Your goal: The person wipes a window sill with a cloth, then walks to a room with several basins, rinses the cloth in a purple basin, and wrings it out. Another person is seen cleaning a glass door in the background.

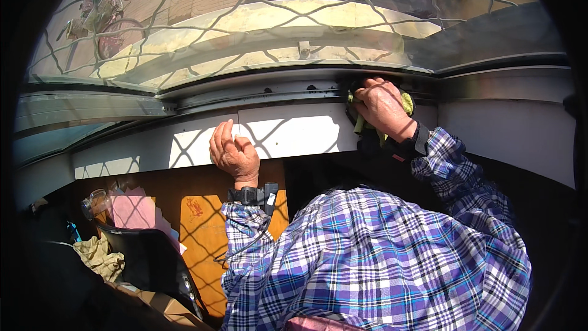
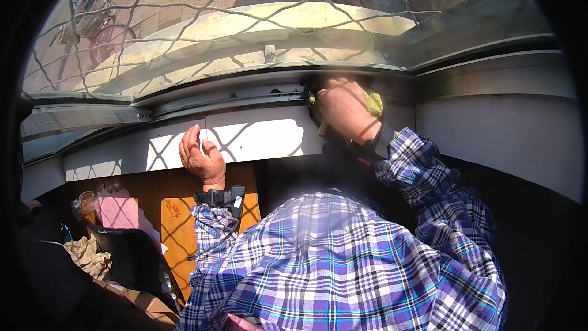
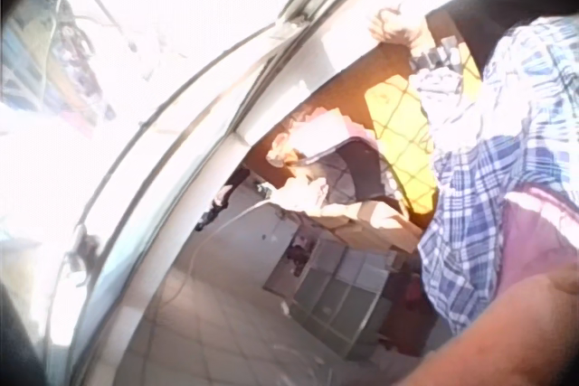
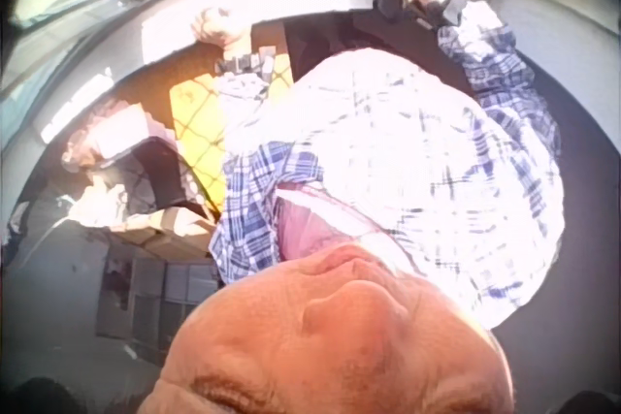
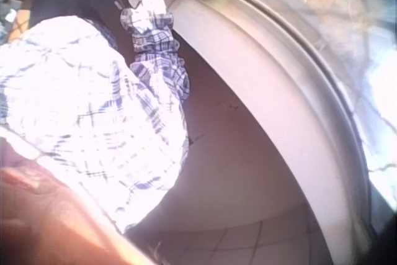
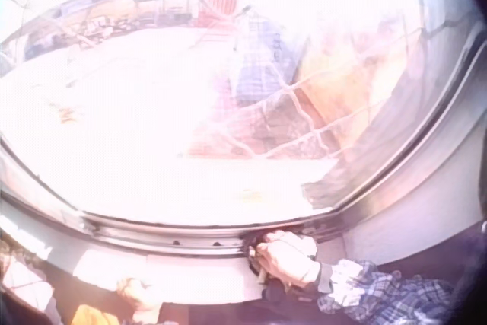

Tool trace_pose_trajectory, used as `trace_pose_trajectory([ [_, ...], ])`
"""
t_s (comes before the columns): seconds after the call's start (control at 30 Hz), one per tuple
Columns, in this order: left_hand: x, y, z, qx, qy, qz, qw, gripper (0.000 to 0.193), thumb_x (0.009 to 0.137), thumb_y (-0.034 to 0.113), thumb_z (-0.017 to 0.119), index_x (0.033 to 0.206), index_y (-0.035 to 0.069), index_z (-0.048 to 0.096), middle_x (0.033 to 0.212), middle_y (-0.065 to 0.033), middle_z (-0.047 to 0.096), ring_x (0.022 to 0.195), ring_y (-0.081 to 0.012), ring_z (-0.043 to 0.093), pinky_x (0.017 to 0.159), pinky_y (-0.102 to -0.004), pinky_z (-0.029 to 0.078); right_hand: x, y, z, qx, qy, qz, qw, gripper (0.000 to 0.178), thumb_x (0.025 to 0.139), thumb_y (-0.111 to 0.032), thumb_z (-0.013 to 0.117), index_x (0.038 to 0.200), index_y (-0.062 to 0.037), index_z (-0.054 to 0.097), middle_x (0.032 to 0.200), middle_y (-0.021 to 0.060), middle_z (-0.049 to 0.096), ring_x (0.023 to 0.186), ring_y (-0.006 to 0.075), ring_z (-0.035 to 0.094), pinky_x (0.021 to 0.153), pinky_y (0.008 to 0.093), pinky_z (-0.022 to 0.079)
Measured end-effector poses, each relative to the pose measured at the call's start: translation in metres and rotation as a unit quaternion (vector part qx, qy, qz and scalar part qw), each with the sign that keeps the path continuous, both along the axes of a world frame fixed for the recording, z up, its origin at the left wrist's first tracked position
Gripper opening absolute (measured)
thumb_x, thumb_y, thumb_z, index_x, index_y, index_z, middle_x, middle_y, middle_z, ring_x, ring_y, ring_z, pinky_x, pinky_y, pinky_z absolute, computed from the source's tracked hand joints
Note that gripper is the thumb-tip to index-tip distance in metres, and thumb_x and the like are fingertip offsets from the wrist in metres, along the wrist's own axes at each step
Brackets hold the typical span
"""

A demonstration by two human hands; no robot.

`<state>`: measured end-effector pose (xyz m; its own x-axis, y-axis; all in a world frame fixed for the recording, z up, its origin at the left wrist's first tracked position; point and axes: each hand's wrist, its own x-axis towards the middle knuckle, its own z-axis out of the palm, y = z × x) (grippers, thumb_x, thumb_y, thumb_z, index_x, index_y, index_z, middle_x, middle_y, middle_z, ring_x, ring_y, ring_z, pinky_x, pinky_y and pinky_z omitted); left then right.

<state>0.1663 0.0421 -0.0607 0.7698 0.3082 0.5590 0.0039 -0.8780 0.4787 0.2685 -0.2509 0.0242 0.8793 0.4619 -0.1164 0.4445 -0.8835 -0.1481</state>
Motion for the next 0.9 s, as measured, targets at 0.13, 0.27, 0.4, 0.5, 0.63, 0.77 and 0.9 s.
trace_pose_trajectory([
  [0.13, 0.0, 0.001, 0.001, 0.008, 0.003, -0.004, 1.0, 0.041, 0.07, -0.004, 0.05, 0.11, 0.005, 0.055, 0.102, -0.0117, 0.06, 0.095, -0.0299, 0.056, 0.082, -0.0367, 0.049, -0.004, 0.034, -0.008, 0.115, -0.045, 0.064, 0.99, 0.01, 0.072, -0.02, 0.065, 0.077, -0.0116, 0.066, 0.081, 0.0087, 0.058, 0.084, 0.0281, 0.058, 0.073, 0.0382, 0.045],
  [0.27, 0.001, 0.001, -0.001, -0.005, -0.007, -0.012, 1.0, 0.038, 0.072, -0.004, 0.05, 0.108, 0.005, 0.056, 0.102, -0.0123, 0.06, 0.096, -0.0322, 0.057, 0.086, -0.0423, 0.044, 0.0, 0.028, -0.005, 0.089, -0.022, 0.074, 0.993, 0.01, 0.074, -0.02, 0.064, 0.076, -0.0105, 0.063, 0.082, 0.0081, 0.057, 0.085, 0.0262, 0.057, 0.074, 0.0377, 0.043],
  [0.4, 0.0, 0.001, -0.001, -0.018, 0.005, -0.008, 1.0, 0.037, 0.072, -0.003, 0.05, 0.108, 0.004, 0.056, 0.102, -0.0125, 0.06, 0.096, -0.0323, 0.056, 0.086, -0.0423, 0.044, 0.003, 0.013, -0.007, 0.097, -0.04, 0.097, 0.99, 0.012, 0.072, -0.019, 0.067, 0.075, -0.0075, 0.063, 0.08, 0.0084, 0.057, 0.084, 0.0264, 0.058, 0.074, 0.039, 0.045],
  [0.5, -0.001, 0.001, 0.0, -0.007, 0.008, -0.01, 1.0, 0.038, 0.073, -0.003, 0.05, 0.109, 0.004, 0.056, 0.103, -0.0124, 0.06, 0.097, -0.0323, 0.056, 0.086, -0.0424, 0.044, 0.003, 0.011, -0.007, 0.072, -0.028, 0.097, 0.992, 0.014, 0.072, -0.02, 0.067, 0.076, -0.0073, 0.063, 0.08, 0.0089, 0.058, 0.083, 0.0269, 0.058, 0.073, 0.0388, 0.046],
  [0.63, -0.001, 0.002, 0.002, -0.007, 0.005, -0.017, 1.0, 0.035, 0.077, 0.001, 0.049, 0.111, 0.005, 0.056, 0.104, -0.0119, 0.06, 0.098, -0.0321, 0.056, 0.085, -0.0424, 0.044, 0.004, 0.006, 0.008, 0.015, -0.046, 0.099, 0.994, 0.018, 0.073, -0.023, 0.067, 0.076, -0.0058, 0.062, 0.079, 0.0086, 0.057, 0.08, 0.0265, 0.057, 0.071, 0.0369, 0.046],
  [0.77, -0.002, 0.002, 0.004, 0.018, -0.006, -0.016, 1.0, 0.032, 0.081, 0.005, 0.048, 0.111, 0.005, 0.057, 0.104, -0.0114, 0.061, 0.098, -0.0312, 0.057, 0.084, -0.0416, 0.045, 0.008, -0.006, 0.02, -0.095, -0.024, 0.086, 0.991, 0.011, 0.07, -0.019, 0.064, 0.073, -0.0085, 0.064, 0.073, 0.008, 0.059, 0.073, 0.0264, 0.058, 0.065, 0.0371, 0.047],
  [0.9, 0.0, 0.0, 0.007, 0.029, -0.008, -0.007, 1.0, 0.03, 0.081, 0.005, 0.047, 0.11, 0.005, 0.058, 0.104, -0.0111, 0.061, 0.097, -0.031, 0.058, 0.082, -0.0408, 0.045, 0.005, 0.007, 0.003, 0.012, -0.036, 0.079, 0.996, 0.006, 0.066, -0.011, 0.061, 0.07, -0.0079, 0.064, 0.073, 0.0086, 0.059, 0.073, 0.0289, 0.058, 0.065, 0.0406, 0.046],
])
